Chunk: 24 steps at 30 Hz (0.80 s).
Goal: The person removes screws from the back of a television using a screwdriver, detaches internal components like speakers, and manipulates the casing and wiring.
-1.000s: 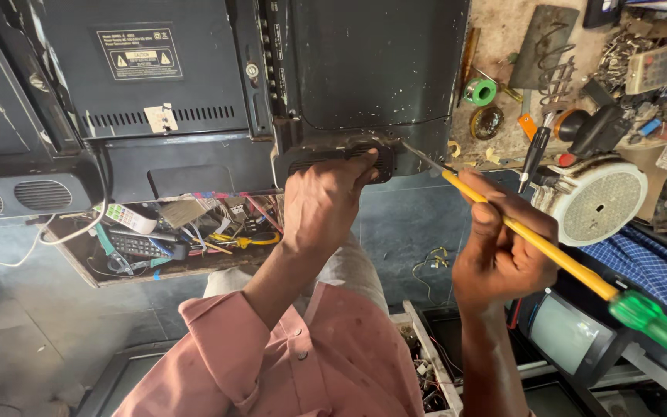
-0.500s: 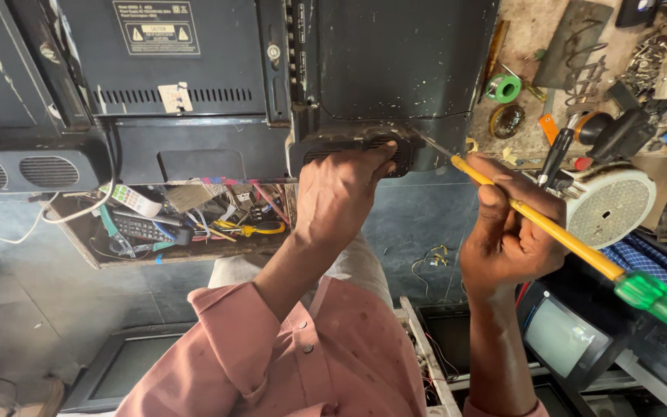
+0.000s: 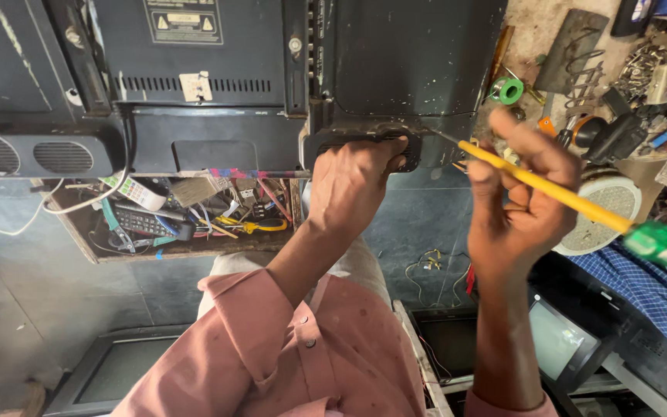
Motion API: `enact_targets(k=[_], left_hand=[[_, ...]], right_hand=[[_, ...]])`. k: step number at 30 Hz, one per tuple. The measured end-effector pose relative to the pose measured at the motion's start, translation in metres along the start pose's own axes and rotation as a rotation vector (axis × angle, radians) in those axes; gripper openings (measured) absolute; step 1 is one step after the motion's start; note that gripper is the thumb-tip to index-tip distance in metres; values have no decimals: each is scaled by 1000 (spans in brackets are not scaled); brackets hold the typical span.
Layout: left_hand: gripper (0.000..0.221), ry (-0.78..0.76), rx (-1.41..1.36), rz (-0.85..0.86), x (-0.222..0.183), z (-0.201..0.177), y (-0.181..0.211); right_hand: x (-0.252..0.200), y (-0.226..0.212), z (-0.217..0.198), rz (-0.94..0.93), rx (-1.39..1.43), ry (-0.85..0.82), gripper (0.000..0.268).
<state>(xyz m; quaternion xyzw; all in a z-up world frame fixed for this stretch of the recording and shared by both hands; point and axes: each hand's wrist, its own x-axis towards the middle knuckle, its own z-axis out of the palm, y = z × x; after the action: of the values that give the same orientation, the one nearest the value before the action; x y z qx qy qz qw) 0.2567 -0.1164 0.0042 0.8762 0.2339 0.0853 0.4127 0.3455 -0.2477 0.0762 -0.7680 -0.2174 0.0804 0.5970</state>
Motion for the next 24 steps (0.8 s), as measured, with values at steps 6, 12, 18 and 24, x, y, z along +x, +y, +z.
enact_targets(k=[6,12,18,24], left_hand=[[19,-5,-33,-7,0,1,-1],[16,-9,-44,-10,1,3,-4],[17,61,-37,53,-1,7,-6],[18,33,-33,16,2,3,-3]], right_hand=[[-3,20,-6,-81,-321,-33,18],[-6,13,-6,-102,-233,-80,25],[-2,18,-7,-221,-273,-73,16],[-7,15,-1,-161,-327,-41,18]])
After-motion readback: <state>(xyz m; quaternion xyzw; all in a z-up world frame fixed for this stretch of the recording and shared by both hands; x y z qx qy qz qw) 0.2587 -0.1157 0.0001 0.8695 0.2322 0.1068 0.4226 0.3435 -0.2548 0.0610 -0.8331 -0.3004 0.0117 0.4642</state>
